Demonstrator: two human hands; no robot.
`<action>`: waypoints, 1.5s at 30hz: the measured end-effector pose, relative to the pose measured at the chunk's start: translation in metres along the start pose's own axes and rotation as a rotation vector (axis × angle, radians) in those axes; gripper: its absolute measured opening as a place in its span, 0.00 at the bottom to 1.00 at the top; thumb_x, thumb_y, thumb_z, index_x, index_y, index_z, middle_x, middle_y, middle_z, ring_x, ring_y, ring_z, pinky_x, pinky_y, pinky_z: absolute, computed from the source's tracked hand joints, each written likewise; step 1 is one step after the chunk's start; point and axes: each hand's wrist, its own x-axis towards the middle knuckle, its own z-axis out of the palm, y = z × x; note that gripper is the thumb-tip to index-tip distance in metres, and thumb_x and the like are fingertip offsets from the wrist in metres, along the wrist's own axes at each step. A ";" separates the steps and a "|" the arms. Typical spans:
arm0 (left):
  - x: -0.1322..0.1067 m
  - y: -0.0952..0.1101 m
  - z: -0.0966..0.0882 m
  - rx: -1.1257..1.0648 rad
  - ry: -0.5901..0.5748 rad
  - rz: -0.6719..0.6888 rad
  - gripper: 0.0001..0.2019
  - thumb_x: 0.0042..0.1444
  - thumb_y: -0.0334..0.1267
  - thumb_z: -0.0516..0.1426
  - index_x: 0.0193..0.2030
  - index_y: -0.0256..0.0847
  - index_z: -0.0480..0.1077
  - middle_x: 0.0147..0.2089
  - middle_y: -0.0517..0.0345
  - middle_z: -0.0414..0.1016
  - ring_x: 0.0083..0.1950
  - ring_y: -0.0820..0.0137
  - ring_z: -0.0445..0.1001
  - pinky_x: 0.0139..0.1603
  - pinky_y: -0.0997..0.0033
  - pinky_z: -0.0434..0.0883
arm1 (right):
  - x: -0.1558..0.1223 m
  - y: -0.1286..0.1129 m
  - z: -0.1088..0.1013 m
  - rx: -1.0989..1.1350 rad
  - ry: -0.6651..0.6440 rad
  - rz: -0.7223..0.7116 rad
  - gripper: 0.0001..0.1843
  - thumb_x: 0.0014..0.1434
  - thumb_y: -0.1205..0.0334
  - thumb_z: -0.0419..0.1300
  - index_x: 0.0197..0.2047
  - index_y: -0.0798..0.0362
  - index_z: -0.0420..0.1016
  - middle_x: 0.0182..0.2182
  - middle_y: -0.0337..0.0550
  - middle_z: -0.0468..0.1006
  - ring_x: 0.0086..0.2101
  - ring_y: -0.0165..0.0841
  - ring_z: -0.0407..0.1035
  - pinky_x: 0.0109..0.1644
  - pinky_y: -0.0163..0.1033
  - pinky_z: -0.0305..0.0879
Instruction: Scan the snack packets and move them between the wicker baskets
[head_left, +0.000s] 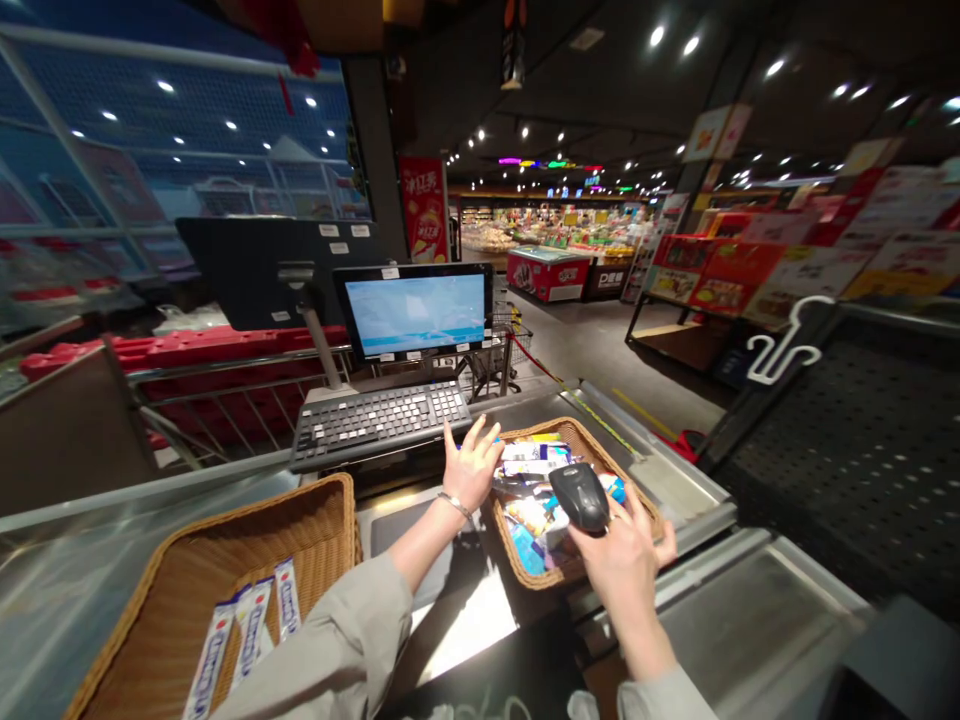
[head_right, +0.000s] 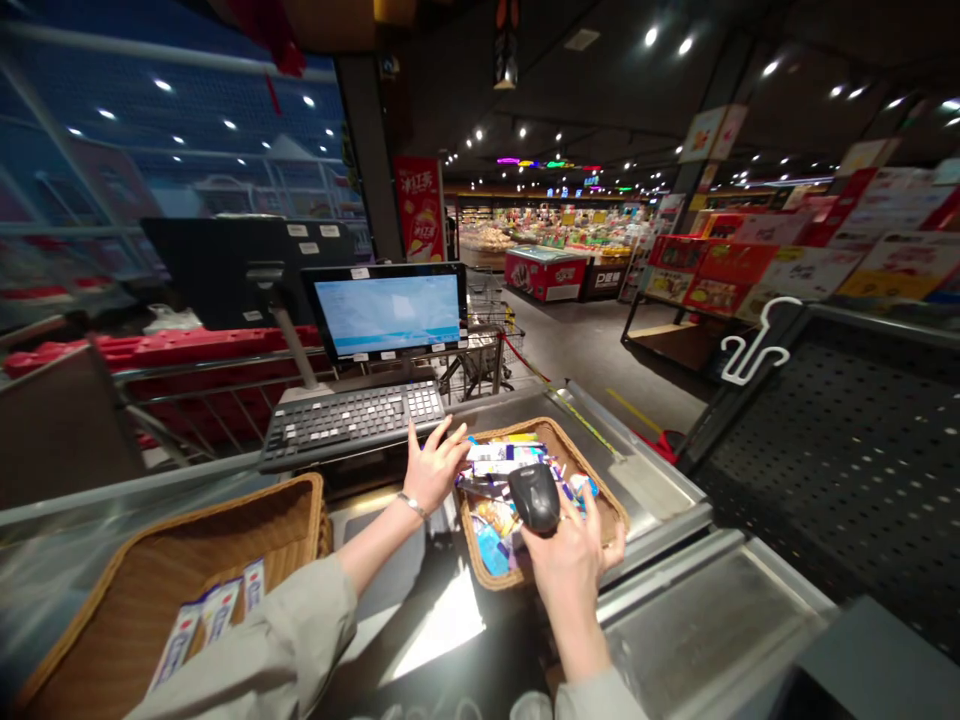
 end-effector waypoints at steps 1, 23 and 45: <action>0.001 0.002 0.002 -0.003 -0.006 0.006 0.11 0.68 0.35 0.52 0.49 0.47 0.76 0.63 0.51 0.73 0.71 0.53 0.62 0.68 0.20 0.32 | 0.001 0.003 -0.001 0.001 0.003 0.009 0.20 0.58 0.43 0.55 0.41 0.47 0.80 0.43 0.45 0.83 0.59 0.49 0.62 0.65 0.63 0.36; 0.026 0.048 0.058 -0.101 -0.132 0.149 0.12 0.68 0.34 0.52 0.52 0.48 0.74 0.63 0.55 0.74 0.71 0.54 0.62 0.68 0.21 0.25 | -0.004 0.051 -0.022 -0.150 0.031 0.188 0.26 0.59 0.39 0.49 0.36 0.48 0.81 0.41 0.47 0.83 0.56 0.48 0.65 0.65 0.63 0.34; 0.021 0.034 0.039 -0.102 -0.164 -0.027 0.18 0.66 0.42 0.53 0.60 0.44 0.71 0.65 0.48 0.71 0.72 0.52 0.60 0.71 0.24 0.33 | 0.003 0.043 -0.005 -0.076 0.035 0.114 0.23 0.58 0.40 0.53 0.34 0.49 0.80 0.41 0.48 0.83 0.57 0.49 0.65 0.65 0.62 0.36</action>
